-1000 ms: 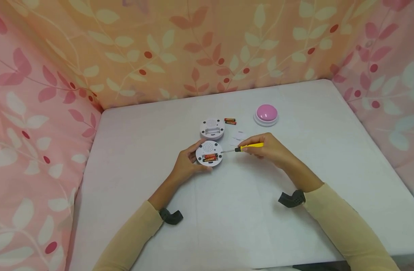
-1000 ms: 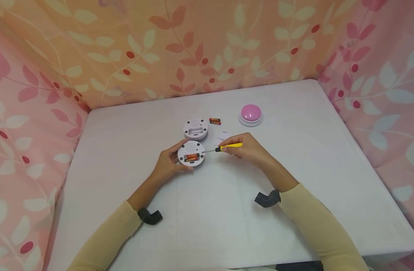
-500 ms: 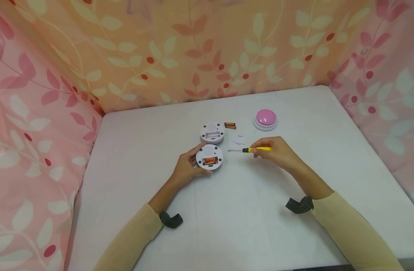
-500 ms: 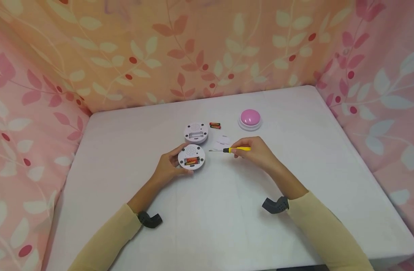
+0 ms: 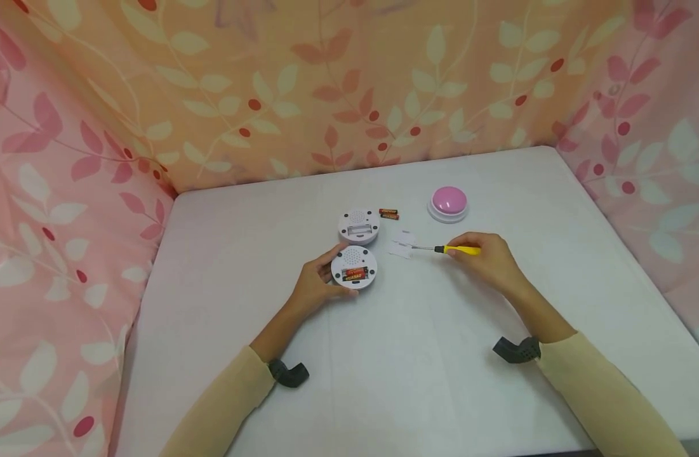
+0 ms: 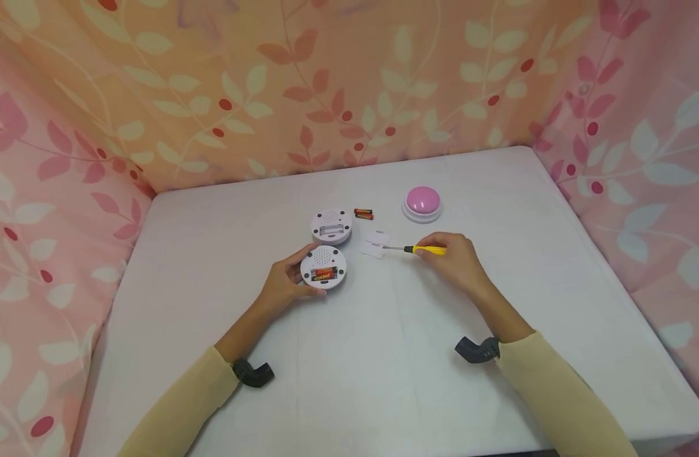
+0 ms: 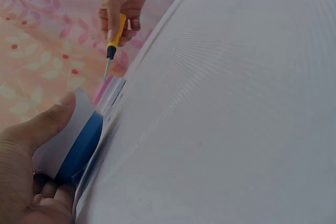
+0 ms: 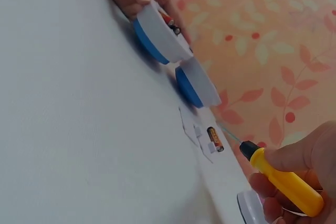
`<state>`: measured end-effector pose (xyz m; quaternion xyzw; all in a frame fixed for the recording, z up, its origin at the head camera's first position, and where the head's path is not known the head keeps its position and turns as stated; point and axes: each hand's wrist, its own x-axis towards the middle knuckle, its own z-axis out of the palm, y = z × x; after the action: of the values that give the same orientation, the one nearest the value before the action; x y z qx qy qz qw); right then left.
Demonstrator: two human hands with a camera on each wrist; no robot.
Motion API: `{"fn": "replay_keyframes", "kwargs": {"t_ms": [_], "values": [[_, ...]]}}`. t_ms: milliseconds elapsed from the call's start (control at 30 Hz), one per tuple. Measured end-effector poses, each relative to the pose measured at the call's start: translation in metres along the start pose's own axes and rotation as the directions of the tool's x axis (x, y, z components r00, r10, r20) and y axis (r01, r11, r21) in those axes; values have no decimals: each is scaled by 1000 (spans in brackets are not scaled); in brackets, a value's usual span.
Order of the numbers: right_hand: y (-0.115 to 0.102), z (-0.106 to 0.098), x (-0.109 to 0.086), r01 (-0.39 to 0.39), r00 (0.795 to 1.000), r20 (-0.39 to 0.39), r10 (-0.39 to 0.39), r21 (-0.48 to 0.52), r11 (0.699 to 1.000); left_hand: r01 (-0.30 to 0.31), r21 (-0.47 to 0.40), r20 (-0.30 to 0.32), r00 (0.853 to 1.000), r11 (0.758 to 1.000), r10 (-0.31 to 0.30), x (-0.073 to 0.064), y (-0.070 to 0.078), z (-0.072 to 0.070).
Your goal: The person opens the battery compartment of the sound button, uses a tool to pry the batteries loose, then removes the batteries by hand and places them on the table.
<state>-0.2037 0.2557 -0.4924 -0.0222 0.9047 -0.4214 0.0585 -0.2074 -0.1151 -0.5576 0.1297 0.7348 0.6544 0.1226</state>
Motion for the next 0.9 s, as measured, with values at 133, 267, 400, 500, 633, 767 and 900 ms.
{"fn": "replay_keyframes", "kwargs": {"t_ms": [133, 267, 400, 500, 633, 767, 900], "values": [[9, 1, 2, 8, 999, -36, -9, -23, 1000, -24, 11, 7, 1000, 1000, 24, -1, -1, -1], [15, 3, 5, 8, 997, -72, -12, -47, 999, -27, 15, 9, 1000, 1000, 27, -1, -1, -1], [20, 3, 8, 19, 996, -91, -24, -55, 998, -19, 8, 7, 1000, 1000, 19, 0, -1, -1], [23, 3, 9, 28, 995, -91, -34, -61, 998, -10, 7, 6, 1000, 1000, 10, 0, -2, -1], [27, 3, 10, 51, 995, -86, -57, -78, 996, -1, 19, 5, 1000, 1000, 1, 0, -2, -1], [29, 2, 11, 66, 995, -74, -73, -100, 993, 1, 21, 8, 1000, 1000, -1, 0, 0, -1], [29, 1, 10, 63, 995, -67, -70, -112, 992, 3, 20, 5, 1000, 1000, -3, 0, 0, 0]]}}
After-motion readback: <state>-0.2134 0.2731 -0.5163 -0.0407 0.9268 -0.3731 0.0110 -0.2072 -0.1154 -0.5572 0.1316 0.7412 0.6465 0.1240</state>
